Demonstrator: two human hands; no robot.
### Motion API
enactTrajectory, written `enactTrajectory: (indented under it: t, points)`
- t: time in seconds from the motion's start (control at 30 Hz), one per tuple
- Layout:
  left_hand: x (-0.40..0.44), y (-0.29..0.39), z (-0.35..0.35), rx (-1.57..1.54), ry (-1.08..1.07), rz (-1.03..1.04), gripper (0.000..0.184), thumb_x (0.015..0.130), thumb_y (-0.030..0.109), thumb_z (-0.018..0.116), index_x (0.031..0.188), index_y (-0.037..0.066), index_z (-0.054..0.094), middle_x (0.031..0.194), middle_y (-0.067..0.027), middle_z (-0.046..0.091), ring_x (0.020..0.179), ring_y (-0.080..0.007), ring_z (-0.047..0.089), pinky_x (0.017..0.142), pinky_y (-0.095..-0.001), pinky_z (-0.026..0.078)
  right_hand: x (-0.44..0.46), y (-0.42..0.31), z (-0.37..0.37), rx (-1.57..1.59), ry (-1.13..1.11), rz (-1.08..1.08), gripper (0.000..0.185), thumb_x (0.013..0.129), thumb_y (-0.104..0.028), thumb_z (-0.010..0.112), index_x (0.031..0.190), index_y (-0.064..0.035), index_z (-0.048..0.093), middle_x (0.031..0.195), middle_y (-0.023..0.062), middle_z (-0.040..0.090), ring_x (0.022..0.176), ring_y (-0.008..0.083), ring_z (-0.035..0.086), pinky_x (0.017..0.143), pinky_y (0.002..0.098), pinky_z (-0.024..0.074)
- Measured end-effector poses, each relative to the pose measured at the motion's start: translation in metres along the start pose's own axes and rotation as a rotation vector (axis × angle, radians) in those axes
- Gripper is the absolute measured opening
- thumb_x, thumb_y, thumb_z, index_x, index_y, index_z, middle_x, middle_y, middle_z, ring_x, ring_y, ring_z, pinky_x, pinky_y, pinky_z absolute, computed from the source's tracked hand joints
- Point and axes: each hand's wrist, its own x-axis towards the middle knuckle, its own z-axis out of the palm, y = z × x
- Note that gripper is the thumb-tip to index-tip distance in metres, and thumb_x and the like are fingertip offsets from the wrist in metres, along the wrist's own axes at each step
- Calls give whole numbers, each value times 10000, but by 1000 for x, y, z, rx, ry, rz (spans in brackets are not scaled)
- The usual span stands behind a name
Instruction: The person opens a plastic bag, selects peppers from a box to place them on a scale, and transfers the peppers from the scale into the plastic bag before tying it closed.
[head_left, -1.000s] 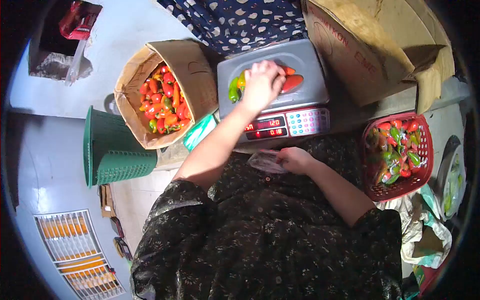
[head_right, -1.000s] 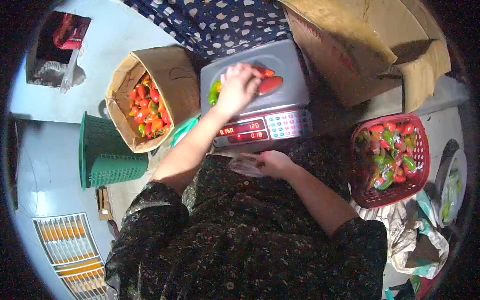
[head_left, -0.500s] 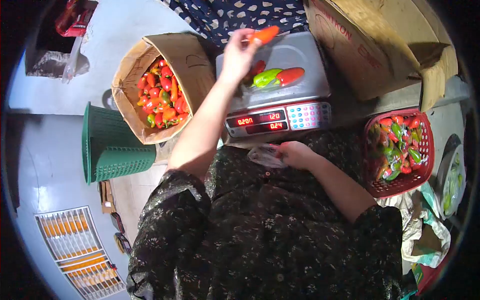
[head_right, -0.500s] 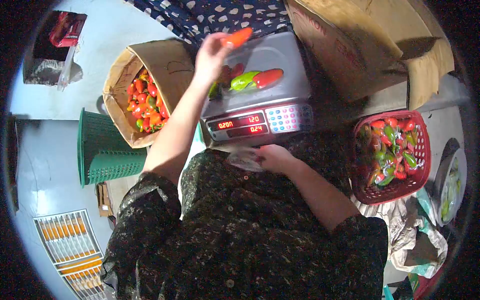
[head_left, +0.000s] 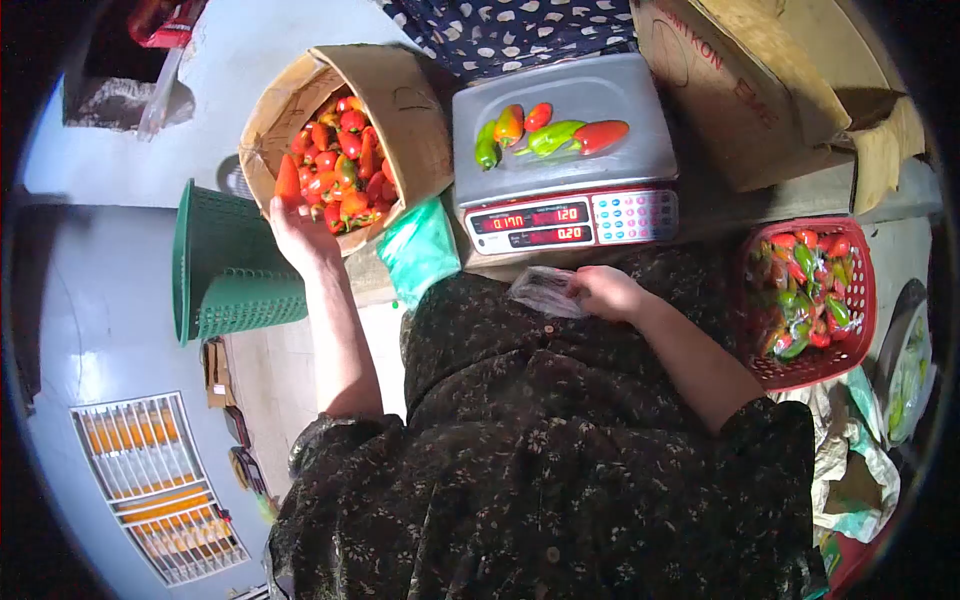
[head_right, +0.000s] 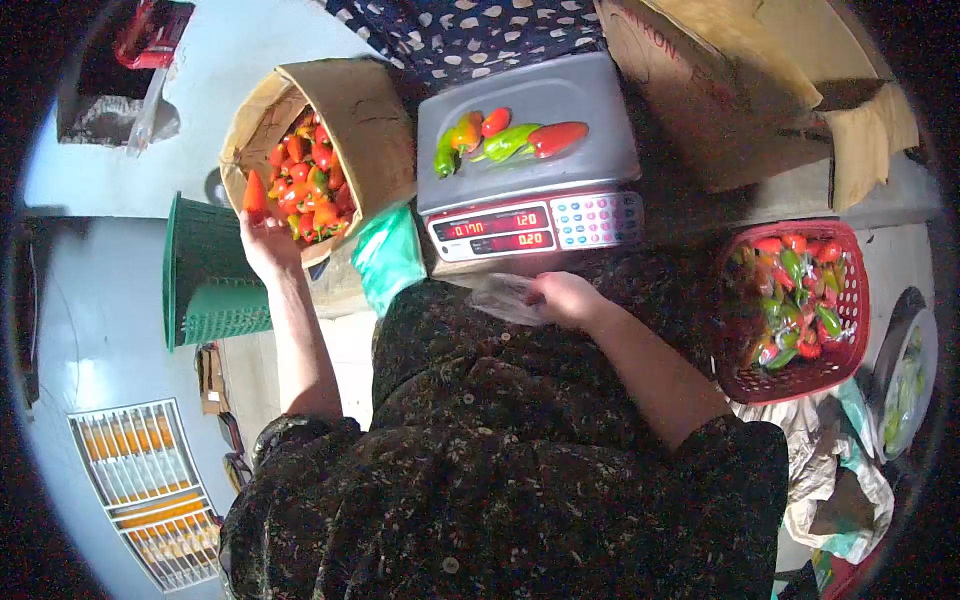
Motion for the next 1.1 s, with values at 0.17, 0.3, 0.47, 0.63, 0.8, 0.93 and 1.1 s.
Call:
enactTrajectory:
  t: [0.17,0.3,0.47,0.63,0.8,0.93,1.1]
  points:
    - [10,14,-16,111,73,90,349,900,209,576,1185,73,428,969,-40,579,812,-101,533,677,-281,418,3,7,5,-29,56,-47,301,668,-114,617,963,-111,676,939,146,633,917,326,610,812,415,487]
    - [-1,21,0,142,113,216,363,897,215,596,1179,64,423,1005,-49,568,868,-110,537,730,-269,420,2,7,5,-54,71,-70,296,664,-115,611,953,-113,679,927,138,622,908,328,608,810,407,486]
    - [13,2,-13,500,115,359,402,874,166,601,1197,14,416,1069,-91,546,960,-163,523,808,-290,429,2,6,3,-37,91,-93,304,662,-100,606,959,-116,673,930,131,619,906,324,606,809,405,487]
    - [-21,-24,40,587,-75,449,286,842,82,585,1106,8,505,1046,-97,532,978,-196,522,888,-326,422,-2,-5,-3,40,247,-189,283,668,-45,585,936,-99,659,931,130,610,865,332,606,764,400,496]
    - [-96,-60,133,1016,-916,779,299,729,140,633,1020,88,591,959,-100,591,904,-273,547,828,-404,401,-15,-37,-27,116,492,-203,290,670,29,545,927,-72,635,936,135,591,834,330,602,726,382,487]
    - [-126,-121,157,1371,-960,709,474,700,283,700,1109,96,551,1101,-101,524,1072,-273,456,890,-487,314,-17,-39,-32,91,585,-143,285,683,27,543,927,-82,641,987,134,600,852,340,608,729,390,497]
    - [-120,-141,161,1425,-902,831,426,680,276,703,1029,83,553,989,-85,559,983,-244,524,912,-529,295,-20,-36,-32,59,640,-136,271,683,13,559,921,-90,640,1013,122,602,886,339,609,741,390,502]
